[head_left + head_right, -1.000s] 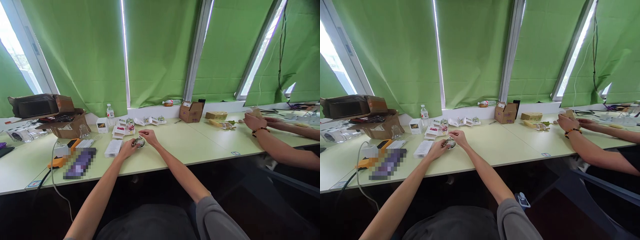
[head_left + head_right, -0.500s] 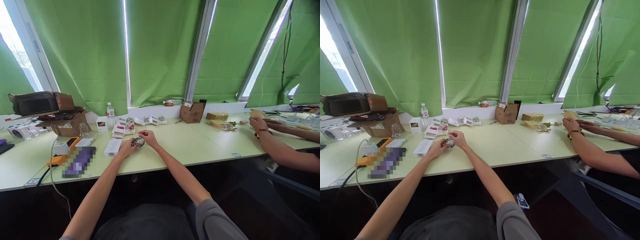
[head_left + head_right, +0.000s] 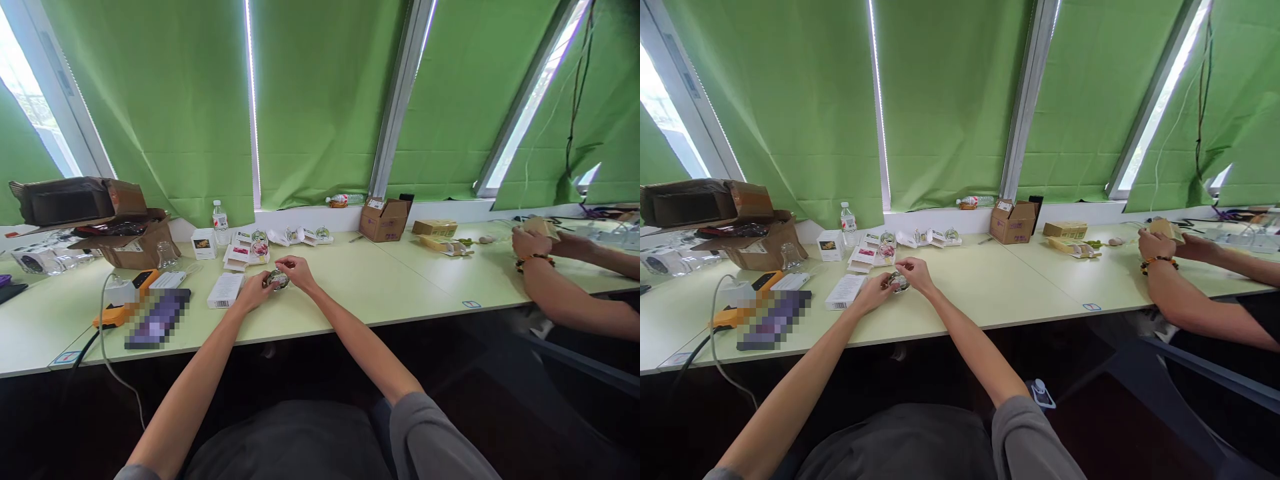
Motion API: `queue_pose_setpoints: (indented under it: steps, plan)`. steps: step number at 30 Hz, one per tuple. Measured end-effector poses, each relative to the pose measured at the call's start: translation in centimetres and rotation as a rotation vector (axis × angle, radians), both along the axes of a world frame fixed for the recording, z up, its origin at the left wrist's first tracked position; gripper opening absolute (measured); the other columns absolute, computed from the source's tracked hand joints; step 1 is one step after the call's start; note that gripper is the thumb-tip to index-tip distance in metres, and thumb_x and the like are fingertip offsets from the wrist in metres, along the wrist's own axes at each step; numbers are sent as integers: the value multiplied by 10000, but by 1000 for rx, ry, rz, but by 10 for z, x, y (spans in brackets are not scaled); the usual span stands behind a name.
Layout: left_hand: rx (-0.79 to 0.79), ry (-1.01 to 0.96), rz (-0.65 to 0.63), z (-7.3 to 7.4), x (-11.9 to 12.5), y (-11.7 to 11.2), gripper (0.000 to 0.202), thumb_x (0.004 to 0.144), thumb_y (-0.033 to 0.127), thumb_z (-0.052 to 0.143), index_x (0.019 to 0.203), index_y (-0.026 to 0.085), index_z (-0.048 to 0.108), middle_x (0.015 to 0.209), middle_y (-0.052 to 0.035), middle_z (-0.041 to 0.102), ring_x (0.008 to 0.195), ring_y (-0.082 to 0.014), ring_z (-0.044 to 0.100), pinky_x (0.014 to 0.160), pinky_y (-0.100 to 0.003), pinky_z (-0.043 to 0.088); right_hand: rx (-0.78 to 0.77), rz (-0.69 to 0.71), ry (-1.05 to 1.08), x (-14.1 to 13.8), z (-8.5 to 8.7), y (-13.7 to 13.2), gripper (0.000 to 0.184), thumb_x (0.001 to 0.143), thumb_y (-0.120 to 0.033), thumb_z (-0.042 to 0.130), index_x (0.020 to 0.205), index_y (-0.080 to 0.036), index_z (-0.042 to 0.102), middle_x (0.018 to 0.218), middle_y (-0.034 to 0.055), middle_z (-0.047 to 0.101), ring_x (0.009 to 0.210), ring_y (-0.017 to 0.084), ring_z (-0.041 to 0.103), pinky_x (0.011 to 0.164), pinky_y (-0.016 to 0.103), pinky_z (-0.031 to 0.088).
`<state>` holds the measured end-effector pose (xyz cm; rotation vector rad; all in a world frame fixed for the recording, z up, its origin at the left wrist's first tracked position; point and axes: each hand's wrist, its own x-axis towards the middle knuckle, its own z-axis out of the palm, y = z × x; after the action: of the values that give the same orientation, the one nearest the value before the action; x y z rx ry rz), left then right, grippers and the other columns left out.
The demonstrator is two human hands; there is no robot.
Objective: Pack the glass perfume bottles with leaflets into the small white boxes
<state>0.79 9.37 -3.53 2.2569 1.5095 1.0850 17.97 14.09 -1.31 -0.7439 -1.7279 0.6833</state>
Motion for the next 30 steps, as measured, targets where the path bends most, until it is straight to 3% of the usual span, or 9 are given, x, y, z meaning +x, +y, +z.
queue_pose_setpoints:
  steps: [7,17,30]
  plan:
    - [5,18,16,1,1,-1,332,849,461,531,976,168,620,782,-39,639,669,-175,552,584,-268,366,-13,-14,-10,-1,-2,2,196,777,-346,661,835,-174,733,851,60,736,740,180,664,693,300,535]
    - [27,41,24,-1,0,0,325,863,489,498,880,179,592,705,-12,573,595,-148,481,546,-262,309,219,-115,-171,0,-6,0,155,825,-283,620,882,-192,732,910,60,729,764,173,652,686,287,521]
    - [23,60,41,1,1,-2,331,859,489,503,899,174,597,688,-13,564,596,-152,478,551,-263,303,214,-145,-214,0,-6,-2,152,848,-298,608,884,-217,731,941,60,727,801,191,646,709,306,520]
